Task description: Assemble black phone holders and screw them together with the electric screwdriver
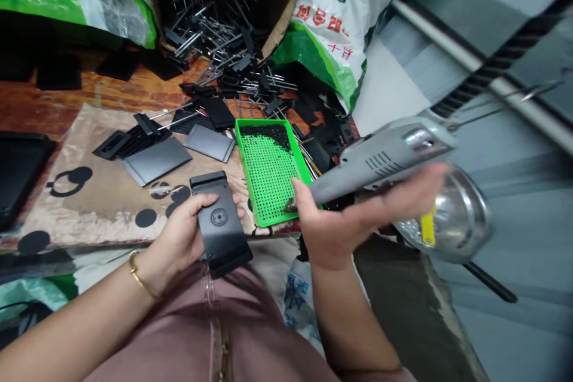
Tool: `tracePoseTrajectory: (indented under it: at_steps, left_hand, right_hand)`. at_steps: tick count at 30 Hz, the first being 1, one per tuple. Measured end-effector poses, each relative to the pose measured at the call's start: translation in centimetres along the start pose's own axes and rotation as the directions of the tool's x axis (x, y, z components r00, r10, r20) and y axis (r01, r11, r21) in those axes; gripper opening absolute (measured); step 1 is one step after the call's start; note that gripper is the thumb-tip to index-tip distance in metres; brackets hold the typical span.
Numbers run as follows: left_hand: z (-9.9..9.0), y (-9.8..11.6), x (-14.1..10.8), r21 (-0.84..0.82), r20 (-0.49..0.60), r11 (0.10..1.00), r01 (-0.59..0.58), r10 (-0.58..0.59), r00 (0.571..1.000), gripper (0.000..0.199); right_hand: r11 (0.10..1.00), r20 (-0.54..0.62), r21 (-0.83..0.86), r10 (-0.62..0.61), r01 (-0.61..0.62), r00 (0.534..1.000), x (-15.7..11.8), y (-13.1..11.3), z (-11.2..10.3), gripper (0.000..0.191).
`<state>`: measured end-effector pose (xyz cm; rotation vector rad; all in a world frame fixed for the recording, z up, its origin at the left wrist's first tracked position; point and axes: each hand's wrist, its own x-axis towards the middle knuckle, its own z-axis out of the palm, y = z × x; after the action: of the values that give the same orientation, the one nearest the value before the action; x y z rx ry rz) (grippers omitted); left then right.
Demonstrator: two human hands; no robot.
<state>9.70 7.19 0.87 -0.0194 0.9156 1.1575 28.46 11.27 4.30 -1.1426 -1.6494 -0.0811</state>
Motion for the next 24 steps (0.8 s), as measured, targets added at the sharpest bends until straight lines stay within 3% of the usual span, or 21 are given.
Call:
tracePoseTrajectory:
  at_steps: [3,6,12,19,24]
  left_hand:
    - [-0.2,-0.1,0.3,0.038,-0.014,0.995,0.091,-0.091,0.996,0.023]
    - [-0.3,-0.3,0.7,0.067,-0.027,0.992,0.102,-0.101,0.995,0.022]
    - [0.2,-0.5,1.0,0.077,-0.076,0.985,0.155,-0.149,0.986,0.022]
    - [0.6,-0.5,1.1,0.142,-0.103,0.983,0.113,-0.099,0.99,0.024]
    - [0.3,-0.7,1.2,0.15,-0.085,0.985,0.086,-0.074,0.994,0.021]
  right_hand:
    - [0.986,-0.026,0.13,0.113,-0.109,0.993,0.8,1.1,1.1,0.091]
    - [0.883,0.111,0.362,0.277,-0.298,0.955,1.2,2.2,1.2,0.061]
    - [0.821,0.146,0.383,0.398,-0.423,0.906,1.7,3.0,0.4,0.023]
    - [0.744,-0.072,0.622,0.366,-0.245,0.928,0.3,3.5,3.7,0.036]
    - [0.725,-0.045,0.645,0.35,-0.24,0.936,0.0,4.4,4.7,0.046]
